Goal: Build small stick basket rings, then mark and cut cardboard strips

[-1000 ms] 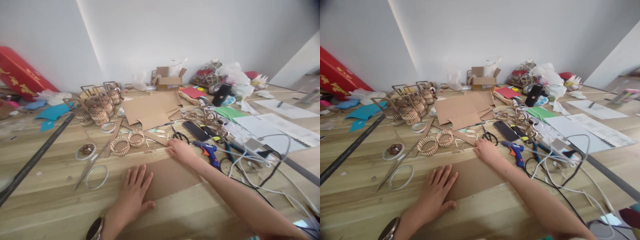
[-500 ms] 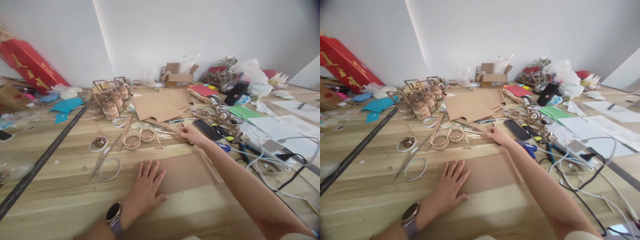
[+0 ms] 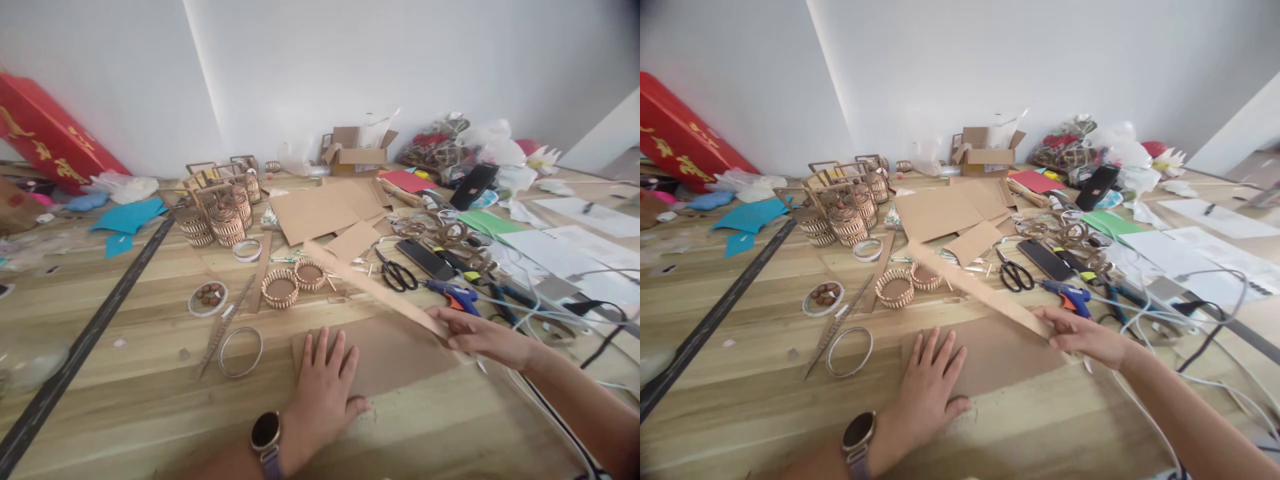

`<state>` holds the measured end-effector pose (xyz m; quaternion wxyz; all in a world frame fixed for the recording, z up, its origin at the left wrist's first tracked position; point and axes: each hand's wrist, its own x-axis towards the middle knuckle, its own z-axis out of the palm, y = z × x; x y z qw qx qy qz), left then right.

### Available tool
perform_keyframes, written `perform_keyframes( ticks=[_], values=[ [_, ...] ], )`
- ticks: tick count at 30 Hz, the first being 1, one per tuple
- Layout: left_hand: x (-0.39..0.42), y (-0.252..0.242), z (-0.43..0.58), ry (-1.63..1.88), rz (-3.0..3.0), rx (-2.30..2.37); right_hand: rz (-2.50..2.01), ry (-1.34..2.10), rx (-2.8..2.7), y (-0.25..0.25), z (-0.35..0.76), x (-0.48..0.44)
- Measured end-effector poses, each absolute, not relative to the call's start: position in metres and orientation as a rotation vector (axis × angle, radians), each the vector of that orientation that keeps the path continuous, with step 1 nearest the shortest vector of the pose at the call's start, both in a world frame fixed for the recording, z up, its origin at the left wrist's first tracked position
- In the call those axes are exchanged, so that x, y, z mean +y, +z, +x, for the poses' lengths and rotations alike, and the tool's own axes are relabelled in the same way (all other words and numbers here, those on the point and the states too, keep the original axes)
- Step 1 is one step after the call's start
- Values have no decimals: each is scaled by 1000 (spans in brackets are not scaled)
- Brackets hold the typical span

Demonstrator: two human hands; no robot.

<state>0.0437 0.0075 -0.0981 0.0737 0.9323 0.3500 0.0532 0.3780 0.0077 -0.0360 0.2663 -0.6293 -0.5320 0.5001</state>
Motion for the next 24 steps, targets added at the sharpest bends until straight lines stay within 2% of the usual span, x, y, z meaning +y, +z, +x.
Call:
perform_keyframes(
  ticks=[3, 6, 9, 14, 18, 24],
  values=[
    [-6, -96, 46, 243, 2977, 912, -1769, 1218, -1573, -38, 380, -8],
    [-21, -88, 40, 464, 3131, 662, -1737, 1306, -1870, -33, 382, -2],
    [-24, -81, 29, 550, 3091, 793, -1628, 1311, -2209, -27, 382, 14],
    [-4, -87, 18, 214, 2771, 1349, -1345, 1012, -2612, -30, 384, 29],
    [-4, -93, 17, 48, 2665, 1370, -1275, 899, -2656, -49, 394, 31],
    [-7, -97, 8, 79, 2815, 1327, -1104, 843, -2594, -69, 405, 29]
  ],
)
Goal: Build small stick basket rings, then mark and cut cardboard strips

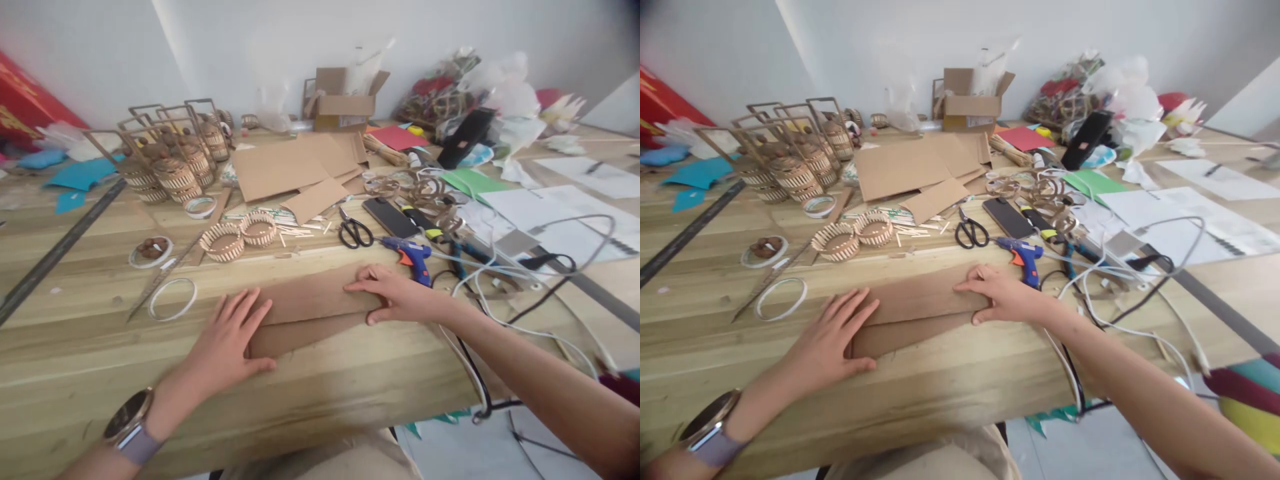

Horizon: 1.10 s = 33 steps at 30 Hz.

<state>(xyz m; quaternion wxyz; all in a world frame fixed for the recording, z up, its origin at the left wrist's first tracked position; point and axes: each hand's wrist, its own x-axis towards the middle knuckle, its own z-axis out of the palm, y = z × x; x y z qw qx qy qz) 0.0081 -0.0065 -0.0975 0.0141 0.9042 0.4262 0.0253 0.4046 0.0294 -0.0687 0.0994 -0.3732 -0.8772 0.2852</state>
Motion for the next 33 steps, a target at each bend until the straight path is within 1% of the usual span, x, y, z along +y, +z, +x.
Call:
perform_keyframes(
  ticks=[4, 11, 20, 27, 33],
  values=[
    [10, -106, -10, 156, 2930, 1200, -1107, 765, -2594, -66, 396, 20],
    [24, -116, -25, 250, 2997, 1175, -1322, 446, -2552, -74, 379, -7],
    [22, -107, -19, 187, 2944, 1226, -1223, 544, -2437, -91, 395, 7],
    [40, -96, -14, 109, 2828, 1332, -1232, 505, -2399, -95, 389, 33],
    [33, -83, -3, -26, 2750, 1432, -1249, 410, -2379, -92, 382, 38]
  ],
)
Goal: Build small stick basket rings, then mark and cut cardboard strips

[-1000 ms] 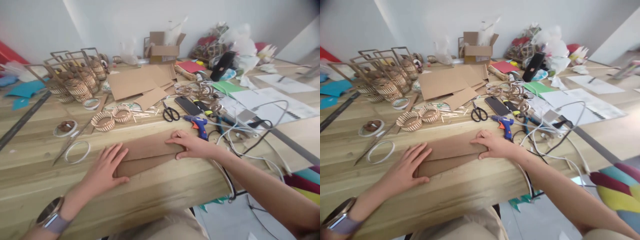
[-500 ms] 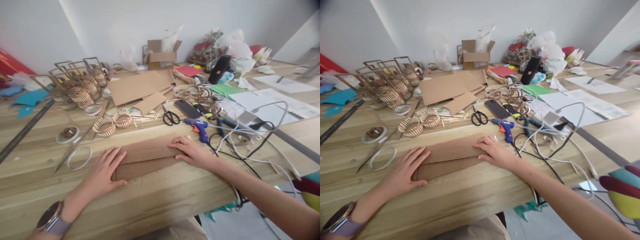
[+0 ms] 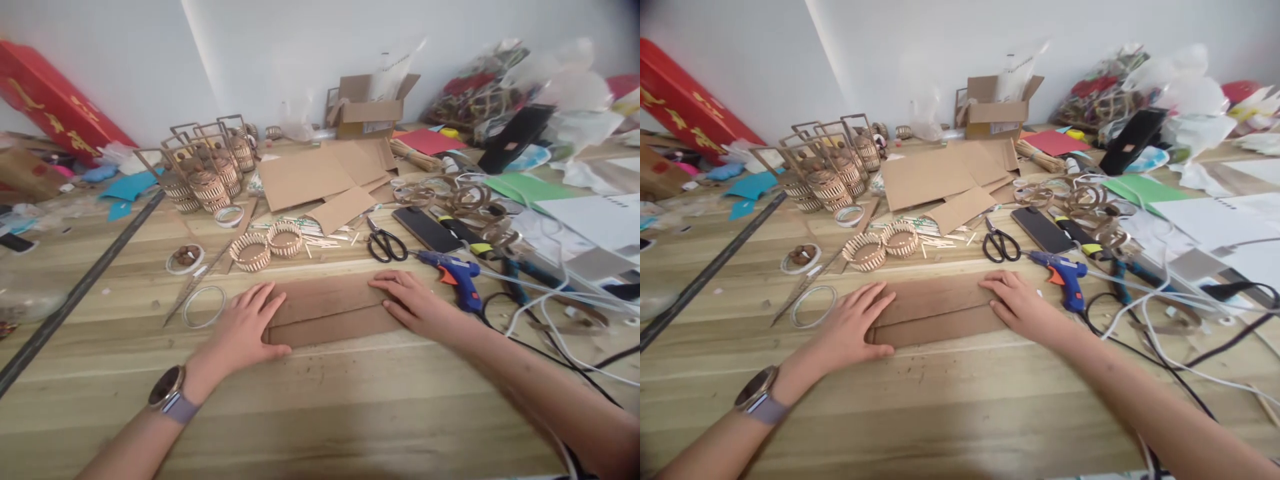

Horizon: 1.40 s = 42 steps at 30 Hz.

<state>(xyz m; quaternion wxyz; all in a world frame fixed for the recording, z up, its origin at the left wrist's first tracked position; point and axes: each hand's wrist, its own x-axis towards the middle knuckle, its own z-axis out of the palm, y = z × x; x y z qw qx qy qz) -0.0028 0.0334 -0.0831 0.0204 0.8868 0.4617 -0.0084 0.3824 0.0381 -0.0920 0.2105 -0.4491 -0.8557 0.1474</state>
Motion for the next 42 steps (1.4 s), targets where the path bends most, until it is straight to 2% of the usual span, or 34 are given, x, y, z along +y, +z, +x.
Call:
perform_keyframes(
  ticks=[15, 23, 29, 42],
  values=[
    [32, -88, -1, 63, 2769, 1540, -1308, 416, -2286, -97, 380, 40],
    [28, -89, -14, 302, 2895, 1174, -1270, 485, -2224, -94, 390, 39],
    [36, -92, -38, 472, 2737, 1133, -1257, 514, -2275, -80, 395, 39],
    [37, -87, -43, 424, 2624, 1109, -1253, 607, -2294, -84, 412, 35]
  ],
)
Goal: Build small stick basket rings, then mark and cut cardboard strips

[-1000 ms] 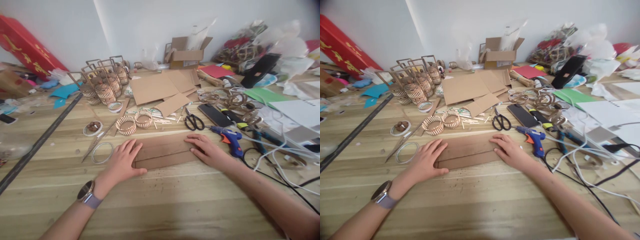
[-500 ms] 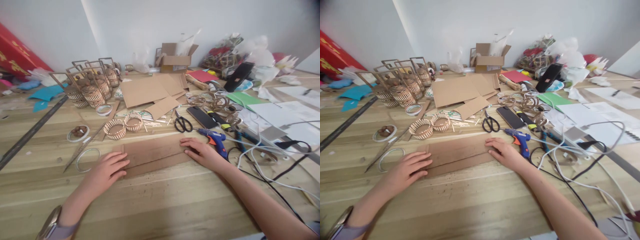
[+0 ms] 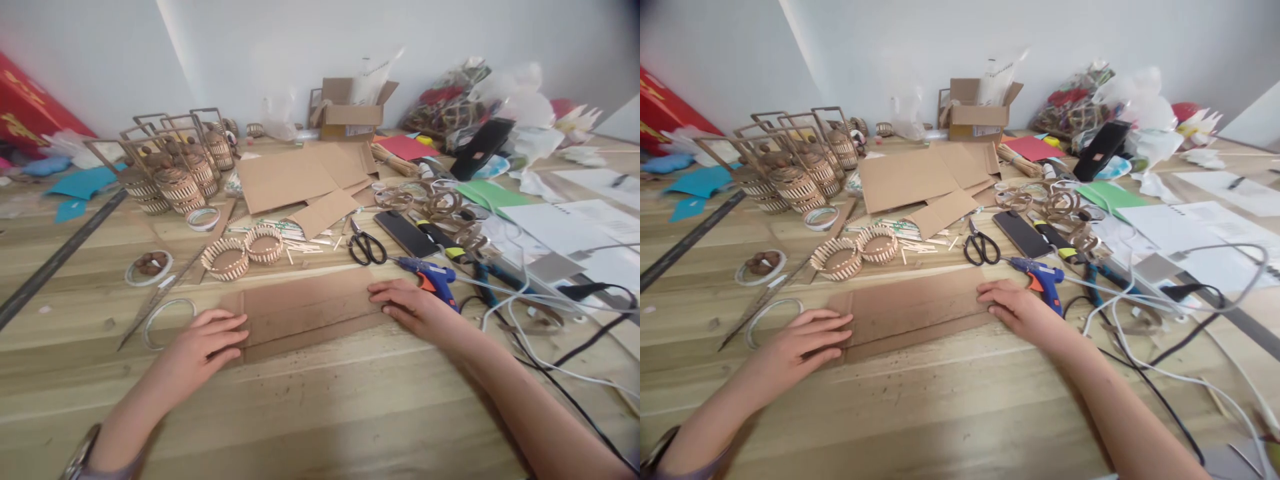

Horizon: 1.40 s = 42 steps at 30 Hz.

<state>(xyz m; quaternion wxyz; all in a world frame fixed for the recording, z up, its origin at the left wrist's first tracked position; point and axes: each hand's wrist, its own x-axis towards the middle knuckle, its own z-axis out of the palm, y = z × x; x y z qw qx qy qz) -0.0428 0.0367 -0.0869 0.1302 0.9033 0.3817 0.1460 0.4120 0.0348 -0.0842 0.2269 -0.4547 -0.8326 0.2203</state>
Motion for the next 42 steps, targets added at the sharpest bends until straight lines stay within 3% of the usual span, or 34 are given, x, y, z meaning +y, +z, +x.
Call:
perform_keyframes(
  ticks=[16, 42],
  values=[
    [29, -68, -35, 238, 2445, 1169, -1248, 536, -2321, -95, 423, 40],
    [34, -81, -44, 349, 2602, 1027, -1342, 654, -2285, -81, 418, 33]
  ],
)
